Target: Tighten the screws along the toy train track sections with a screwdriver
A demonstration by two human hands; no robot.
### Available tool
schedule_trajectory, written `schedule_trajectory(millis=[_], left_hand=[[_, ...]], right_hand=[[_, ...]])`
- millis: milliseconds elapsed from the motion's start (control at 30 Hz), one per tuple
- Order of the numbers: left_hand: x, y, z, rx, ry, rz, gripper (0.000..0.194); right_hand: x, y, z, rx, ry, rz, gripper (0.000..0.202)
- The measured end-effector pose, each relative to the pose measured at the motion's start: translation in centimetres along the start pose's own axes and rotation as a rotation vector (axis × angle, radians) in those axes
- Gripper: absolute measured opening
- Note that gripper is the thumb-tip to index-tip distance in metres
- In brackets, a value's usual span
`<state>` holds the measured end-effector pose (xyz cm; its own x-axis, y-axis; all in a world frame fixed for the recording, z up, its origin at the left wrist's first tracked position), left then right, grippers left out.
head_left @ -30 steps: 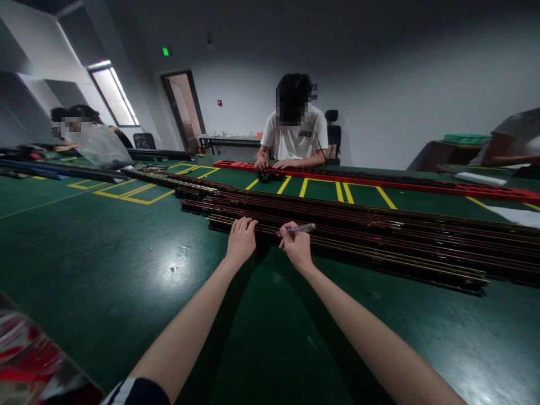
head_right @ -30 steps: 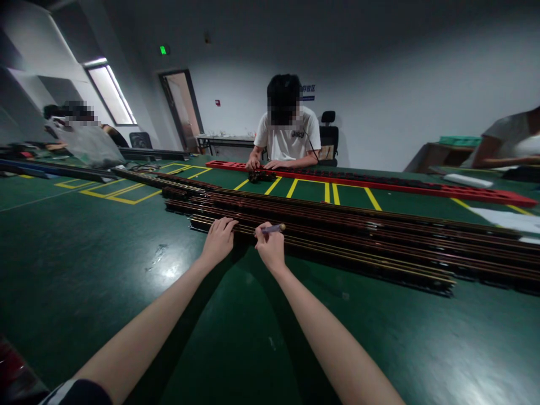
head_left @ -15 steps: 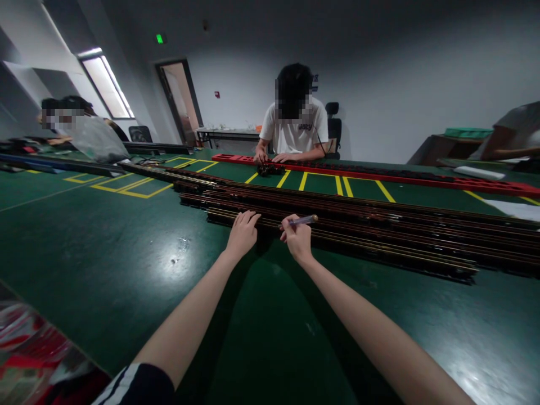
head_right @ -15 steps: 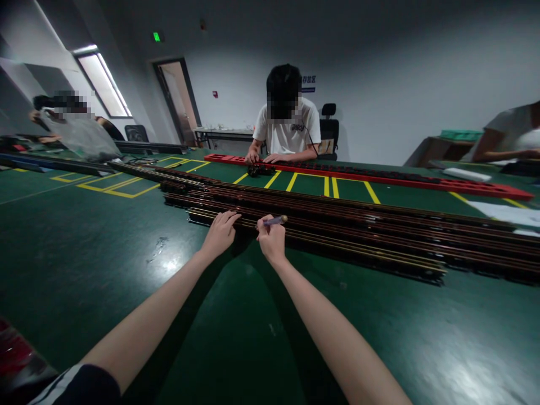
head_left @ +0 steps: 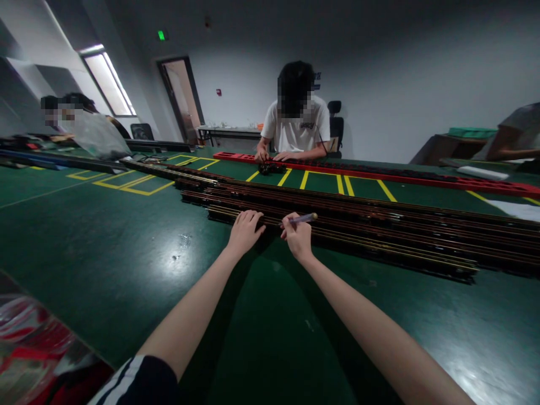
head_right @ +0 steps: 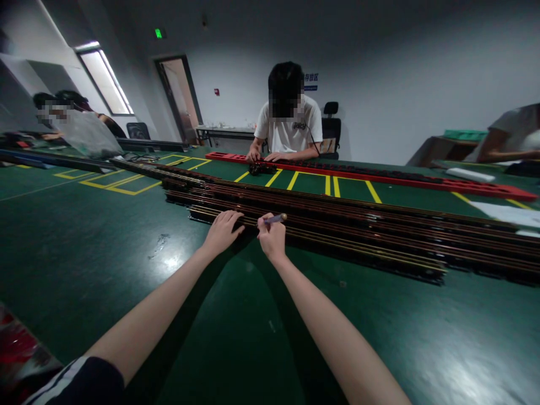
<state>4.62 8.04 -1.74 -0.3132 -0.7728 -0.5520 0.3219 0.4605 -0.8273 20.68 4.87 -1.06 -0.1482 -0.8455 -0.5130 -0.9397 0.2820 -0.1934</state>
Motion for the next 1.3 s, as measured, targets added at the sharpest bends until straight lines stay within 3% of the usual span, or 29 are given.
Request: schedule_trajectory(millis=[433,733,1300], left_hand=[[0.06,0.44,-0.17,-0.045,0.009,0.043,0.031],[-0.05,0.49,-0.50,-0.026,-0.023,0.037,0.032],[0.13,0.27,-0.33,-0.040,-0.029,0.063,0.036]], right_hand=[[0.05,-0.17,0.20,0.005,-0.009,0.059,0.027],[0.01,-0.04,-0.22,0.029,-0.030,-0.024,0.025],[-0.03,0.06,-0.53,0.072,-0.104,-0.057,0.024]])
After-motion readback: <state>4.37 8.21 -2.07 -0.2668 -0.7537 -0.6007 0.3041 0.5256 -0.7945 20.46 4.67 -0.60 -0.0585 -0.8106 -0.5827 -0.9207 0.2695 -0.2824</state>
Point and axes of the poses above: each hand's wrist, its own x-axis away from the middle knuckle, its own y-axis out of the palm, z = x × y, the point moved 2 cm from there along -x, towards the middle knuckle, and after that the axes turned 2 degrees about -y, right-handed, at the moved point
